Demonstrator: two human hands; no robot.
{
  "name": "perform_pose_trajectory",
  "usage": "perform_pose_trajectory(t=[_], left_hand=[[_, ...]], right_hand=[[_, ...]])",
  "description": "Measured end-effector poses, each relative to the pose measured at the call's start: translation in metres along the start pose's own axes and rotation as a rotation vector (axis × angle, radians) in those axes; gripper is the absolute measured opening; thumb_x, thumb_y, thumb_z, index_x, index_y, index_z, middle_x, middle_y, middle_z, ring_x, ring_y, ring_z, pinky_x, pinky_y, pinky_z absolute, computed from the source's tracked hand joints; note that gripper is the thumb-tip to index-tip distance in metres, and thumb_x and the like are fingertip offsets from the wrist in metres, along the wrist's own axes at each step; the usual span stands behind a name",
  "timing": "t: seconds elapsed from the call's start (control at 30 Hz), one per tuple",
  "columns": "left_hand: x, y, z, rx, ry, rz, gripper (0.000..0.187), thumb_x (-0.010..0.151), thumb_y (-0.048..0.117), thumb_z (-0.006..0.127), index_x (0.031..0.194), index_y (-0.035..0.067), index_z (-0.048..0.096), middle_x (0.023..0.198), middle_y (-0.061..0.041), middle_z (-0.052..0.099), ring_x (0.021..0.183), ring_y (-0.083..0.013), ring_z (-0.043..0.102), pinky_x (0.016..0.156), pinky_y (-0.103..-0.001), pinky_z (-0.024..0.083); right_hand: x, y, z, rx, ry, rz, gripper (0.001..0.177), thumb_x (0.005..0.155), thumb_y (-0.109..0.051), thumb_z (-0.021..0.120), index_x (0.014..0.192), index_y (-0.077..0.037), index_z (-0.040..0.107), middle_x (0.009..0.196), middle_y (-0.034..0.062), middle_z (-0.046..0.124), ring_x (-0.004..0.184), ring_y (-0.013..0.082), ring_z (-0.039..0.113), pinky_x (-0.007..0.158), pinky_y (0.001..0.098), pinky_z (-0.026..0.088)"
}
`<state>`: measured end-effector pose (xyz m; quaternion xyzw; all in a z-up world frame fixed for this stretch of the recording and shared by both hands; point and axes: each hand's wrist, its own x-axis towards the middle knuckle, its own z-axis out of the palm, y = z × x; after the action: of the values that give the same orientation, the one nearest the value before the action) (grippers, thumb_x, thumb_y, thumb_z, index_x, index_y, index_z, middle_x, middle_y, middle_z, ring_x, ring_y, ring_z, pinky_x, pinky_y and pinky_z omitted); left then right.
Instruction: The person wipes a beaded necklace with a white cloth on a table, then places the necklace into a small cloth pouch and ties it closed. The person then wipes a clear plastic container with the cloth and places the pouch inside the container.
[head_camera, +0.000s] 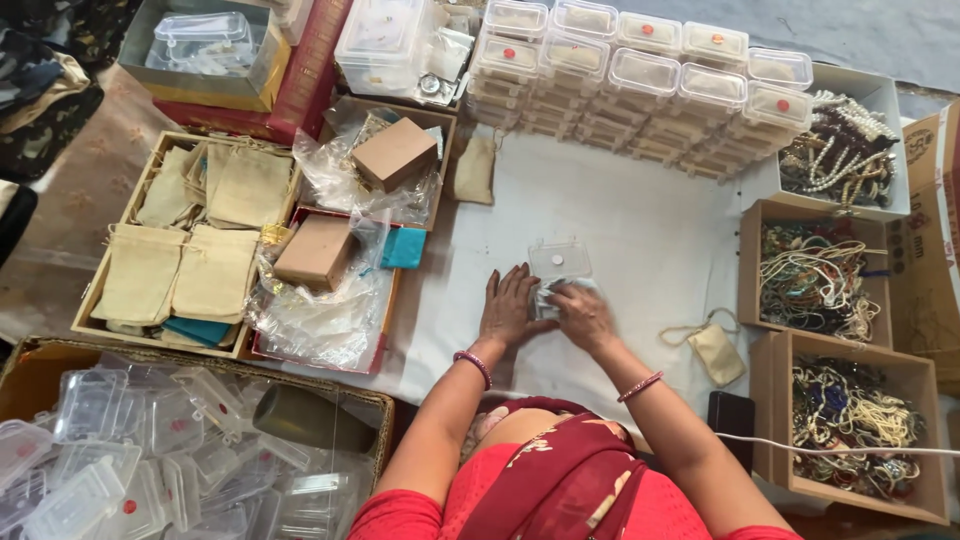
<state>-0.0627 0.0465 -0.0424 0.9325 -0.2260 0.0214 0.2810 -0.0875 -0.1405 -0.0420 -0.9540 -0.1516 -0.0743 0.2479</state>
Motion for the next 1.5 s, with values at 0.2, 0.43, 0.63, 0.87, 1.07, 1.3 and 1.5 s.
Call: perform_pose_trajectory(t=[0.2, 0.43, 0.63, 0.87, 1.07, 1.3, 1.5], left_hand=[[0.0, -0.011, 0.019, 0.089, -0.007, 0.005, 0.095, 0.067, 0.062, 0.08, 0.143, 0.014, 0.05, 0.157, -0.009, 0.046, 0.153, -0.0246, 0.032, 0.127, -0.053, 0.011], [0.003, -0.004, 0.016, -0.016, 0.027, -0.042, 0.102, 0.065, 0.073, 0.079, 0.136, 0.007, 0.05, 0.152, -0.012, 0.047, 0.149, -0.0251, 0.035, 0.126, -0.054, 0.01], [0.002, -0.008, 0.013, 0.059, 0.008, 0.003, 0.099, 0.064, 0.068, 0.083, 0.137, 0.01, 0.051, 0.154, -0.013, 0.045, 0.15, -0.0271, 0.033, 0.126, -0.055, 0.011], [0.0, -0.005, 0.008, 0.027, -0.028, -0.011, 0.099, 0.066, 0.066, 0.082, 0.14, 0.009, 0.049, 0.155, -0.013, 0.044, 0.151, -0.0279, 0.031, 0.126, -0.056, 0.011], [0.002, 0.006, -0.011, -0.009, -0.061, -0.011, 0.104, 0.066, 0.077, 0.075, 0.138, 0.005, 0.052, 0.153, -0.017, 0.045, 0.151, -0.0301, 0.029, 0.125, -0.057, 0.009], [0.002, 0.001, -0.005, 0.06, -0.081, -0.011, 0.1, 0.07, 0.078, 0.073, 0.133, 0.002, 0.054, 0.152, -0.017, 0.048, 0.154, -0.0301, 0.031, 0.128, -0.056, 0.01], [0.001, 0.003, 0.0, 0.01, -0.017, -0.006, 0.1, 0.068, 0.079, 0.074, 0.135, 0.007, 0.053, 0.155, -0.016, 0.046, 0.151, -0.0295, 0.032, 0.126, -0.056, 0.01]], right_hand=[[0.007, -0.025, -0.012, -0.293, -0.028, -0.054, 0.037, 0.079, -0.022, 0.072, 0.115, -0.015, 0.074, 0.124, 0.0078, 0.07, 0.113, 0.0271, 0.066, 0.091, 0.0447, 0.047], [0.034, -0.03, -0.033, -0.515, -0.333, 0.207, 0.029, 0.094, -0.034, 0.063, 0.115, -0.016, 0.072, 0.111, 0.0068, 0.074, 0.104, 0.0266, 0.067, 0.089, 0.0494, 0.042], [0.044, 0.021, 0.04, -0.464, -0.491, 0.362, 0.025, 0.091, -0.028, 0.067, 0.105, -0.009, 0.074, 0.105, 0.0124, 0.075, 0.1, 0.0286, 0.071, 0.086, 0.0443, 0.054], [0.033, -0.009, -0.021, -0.144, -0.362, -0.002, 0.039, 0.068, -0.03, 0.078, 0.102, -0.011, 0.076, 0.107, 0.0089, 0.067, 0.107, 0.0341, 0.059, 0.089, 0.0493, 0.049], [0.043, -0.034, -0.049, -0.321, -0.388, 0.089, 0.026, 0.086, -0.013, 0.065, 0.108, -0.019, 0.077, 0.122, 0.0039, 0.065, 0.118, 0.031, 0.057, 0.099, 0.0457, 0.048], [0.061, 0.002, -0.006, -0.238, -0.102, -0.178, 0.064, 0.076, 0.001, 0.053, 0.138, -0.011, 0.064, 0.148, 0.0094, 0.058, 0.132, 0.031, 0.053, 0.106, 0.0457, 0.043], [0.077, -0.002, -0.007, -0.427, -0.237, 0.168, 0.04, 0.091, -0.012, 0.05, 0.127, -0.008, 0.067, 0.133, 0.0129, 0.065, 0.123, 0.0314, 0.059, 0.097, 0.0534, 0.045]])
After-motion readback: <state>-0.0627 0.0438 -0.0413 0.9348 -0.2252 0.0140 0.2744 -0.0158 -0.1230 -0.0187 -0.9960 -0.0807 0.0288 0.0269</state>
